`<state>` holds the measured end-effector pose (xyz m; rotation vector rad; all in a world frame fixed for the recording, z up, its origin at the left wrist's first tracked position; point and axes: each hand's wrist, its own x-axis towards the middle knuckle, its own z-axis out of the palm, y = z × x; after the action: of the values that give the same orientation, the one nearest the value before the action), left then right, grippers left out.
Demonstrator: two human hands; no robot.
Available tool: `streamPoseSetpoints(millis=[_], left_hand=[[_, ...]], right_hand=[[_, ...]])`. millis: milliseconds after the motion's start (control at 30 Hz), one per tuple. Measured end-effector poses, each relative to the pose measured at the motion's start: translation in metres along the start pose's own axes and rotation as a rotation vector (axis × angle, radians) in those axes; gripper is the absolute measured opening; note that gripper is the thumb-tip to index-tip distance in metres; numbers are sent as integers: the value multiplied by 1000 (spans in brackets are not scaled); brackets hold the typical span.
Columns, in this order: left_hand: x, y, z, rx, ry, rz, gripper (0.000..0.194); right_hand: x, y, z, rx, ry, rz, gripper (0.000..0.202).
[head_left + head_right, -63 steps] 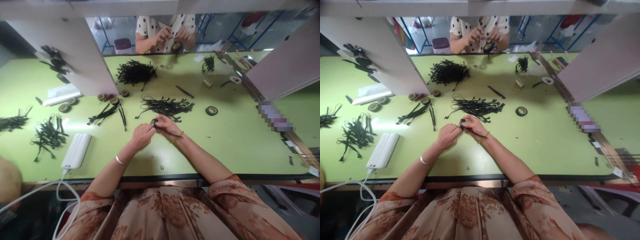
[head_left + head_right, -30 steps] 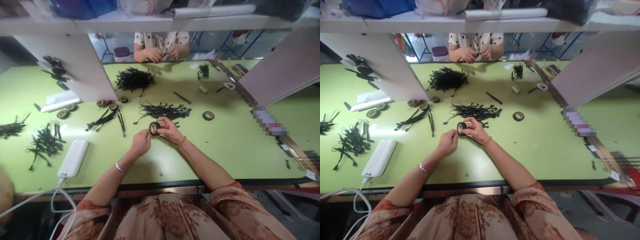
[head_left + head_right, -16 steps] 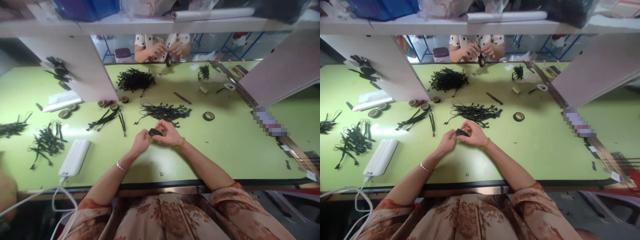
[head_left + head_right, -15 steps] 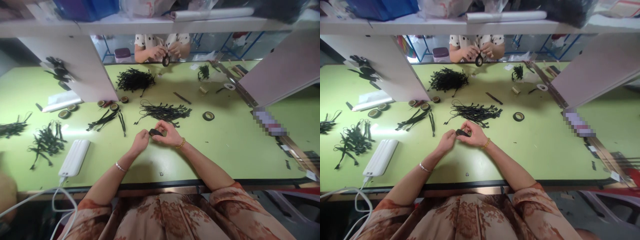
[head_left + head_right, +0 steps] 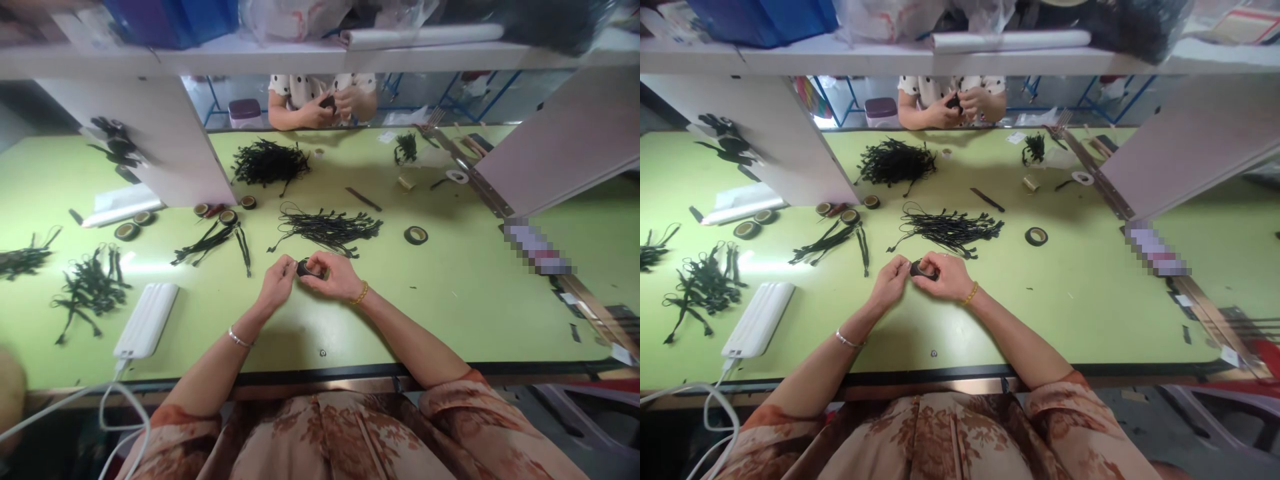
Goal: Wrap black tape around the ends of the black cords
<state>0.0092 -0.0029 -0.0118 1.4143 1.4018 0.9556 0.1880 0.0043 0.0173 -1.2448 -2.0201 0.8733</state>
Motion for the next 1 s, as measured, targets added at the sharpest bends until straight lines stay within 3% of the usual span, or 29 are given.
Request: streamPoseSetpoints(millis=[100,333,500,767,1000], left_hand=[[-3,2,-1,235,-3,92,22],[-4,7,-5,348,-196,21,17],[-1,7,-9,501,-113,113,16],[3,2,-15,408,-157,20,18],[3,0,-11,91,-193,-48,30]], right_hand=[[0,0,3,-64,-13,46,22],[-1,4,8,-81,-43,39,13],[-1,7,9,-135,-73,-18,12],[-1,10,11,-232,-95,-103,11],[-3,7,9,-192,-55,-105,10]])
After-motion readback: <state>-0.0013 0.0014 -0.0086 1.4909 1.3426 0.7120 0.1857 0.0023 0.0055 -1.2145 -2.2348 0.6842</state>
